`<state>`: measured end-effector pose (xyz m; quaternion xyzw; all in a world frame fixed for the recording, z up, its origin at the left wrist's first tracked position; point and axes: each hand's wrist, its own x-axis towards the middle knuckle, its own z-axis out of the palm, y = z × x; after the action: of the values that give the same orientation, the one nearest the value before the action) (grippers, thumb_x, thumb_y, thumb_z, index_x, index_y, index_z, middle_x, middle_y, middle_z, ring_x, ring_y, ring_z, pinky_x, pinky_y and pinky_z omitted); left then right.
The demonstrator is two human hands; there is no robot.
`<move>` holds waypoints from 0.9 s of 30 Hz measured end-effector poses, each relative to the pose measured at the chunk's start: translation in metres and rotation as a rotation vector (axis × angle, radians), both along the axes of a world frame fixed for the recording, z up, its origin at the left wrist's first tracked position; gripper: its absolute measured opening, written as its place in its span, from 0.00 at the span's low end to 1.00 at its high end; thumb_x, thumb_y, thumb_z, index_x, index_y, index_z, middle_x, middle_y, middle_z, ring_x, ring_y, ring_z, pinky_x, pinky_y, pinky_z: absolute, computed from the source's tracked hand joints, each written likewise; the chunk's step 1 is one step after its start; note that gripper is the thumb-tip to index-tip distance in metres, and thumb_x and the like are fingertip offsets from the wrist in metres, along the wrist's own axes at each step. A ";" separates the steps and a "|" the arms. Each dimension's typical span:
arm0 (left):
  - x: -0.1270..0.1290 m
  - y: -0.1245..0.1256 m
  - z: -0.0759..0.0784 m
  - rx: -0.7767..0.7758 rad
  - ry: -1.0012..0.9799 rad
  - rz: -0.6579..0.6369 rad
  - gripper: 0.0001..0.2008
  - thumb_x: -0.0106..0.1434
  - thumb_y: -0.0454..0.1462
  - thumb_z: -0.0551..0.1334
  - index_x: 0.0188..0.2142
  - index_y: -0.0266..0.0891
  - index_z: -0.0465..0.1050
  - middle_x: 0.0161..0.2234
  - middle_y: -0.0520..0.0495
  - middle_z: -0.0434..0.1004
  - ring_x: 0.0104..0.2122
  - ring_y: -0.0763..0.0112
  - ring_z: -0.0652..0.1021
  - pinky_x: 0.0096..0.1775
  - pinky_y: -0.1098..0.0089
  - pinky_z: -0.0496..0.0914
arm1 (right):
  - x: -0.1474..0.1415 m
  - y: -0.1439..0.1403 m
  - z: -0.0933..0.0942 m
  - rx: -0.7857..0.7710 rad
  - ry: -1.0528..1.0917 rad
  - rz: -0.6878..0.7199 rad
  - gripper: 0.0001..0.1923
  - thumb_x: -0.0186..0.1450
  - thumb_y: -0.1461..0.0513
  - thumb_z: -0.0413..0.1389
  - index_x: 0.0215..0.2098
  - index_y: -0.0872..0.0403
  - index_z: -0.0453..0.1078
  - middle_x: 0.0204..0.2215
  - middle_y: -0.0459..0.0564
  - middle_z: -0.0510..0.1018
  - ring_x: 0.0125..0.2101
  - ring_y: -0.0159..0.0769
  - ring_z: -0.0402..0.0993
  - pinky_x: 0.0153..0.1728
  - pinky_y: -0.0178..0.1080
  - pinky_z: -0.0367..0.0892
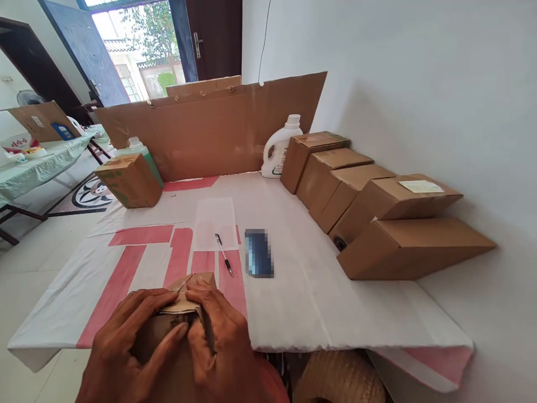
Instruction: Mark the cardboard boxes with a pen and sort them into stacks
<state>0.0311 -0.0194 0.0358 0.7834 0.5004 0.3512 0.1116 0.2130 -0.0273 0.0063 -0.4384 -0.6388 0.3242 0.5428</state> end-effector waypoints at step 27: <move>-0.030 -0.006 0.009 -0.332 -0.101 -0.088 0.21 0.61 0.41 0.71 0.55 0.51 0.78 0.52 0.42 0.82 0.51 0.51 0.83 0.52 0.55 0.80 | 0.040 0.100 -0.078 -0.510 -0.122 -0.151 0.15 0.69 0.50 0.54 0.30 0.50 0.65 0.22 0.48 0.77 0.23 0.42 0.77 0.24 0.40 0.68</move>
<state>0.0012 -0.0254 0.0447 0.7568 0.5106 0.2975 0.2795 0.2530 0.0729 -0.0719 -0.6259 -0.5337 0.4061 0.3980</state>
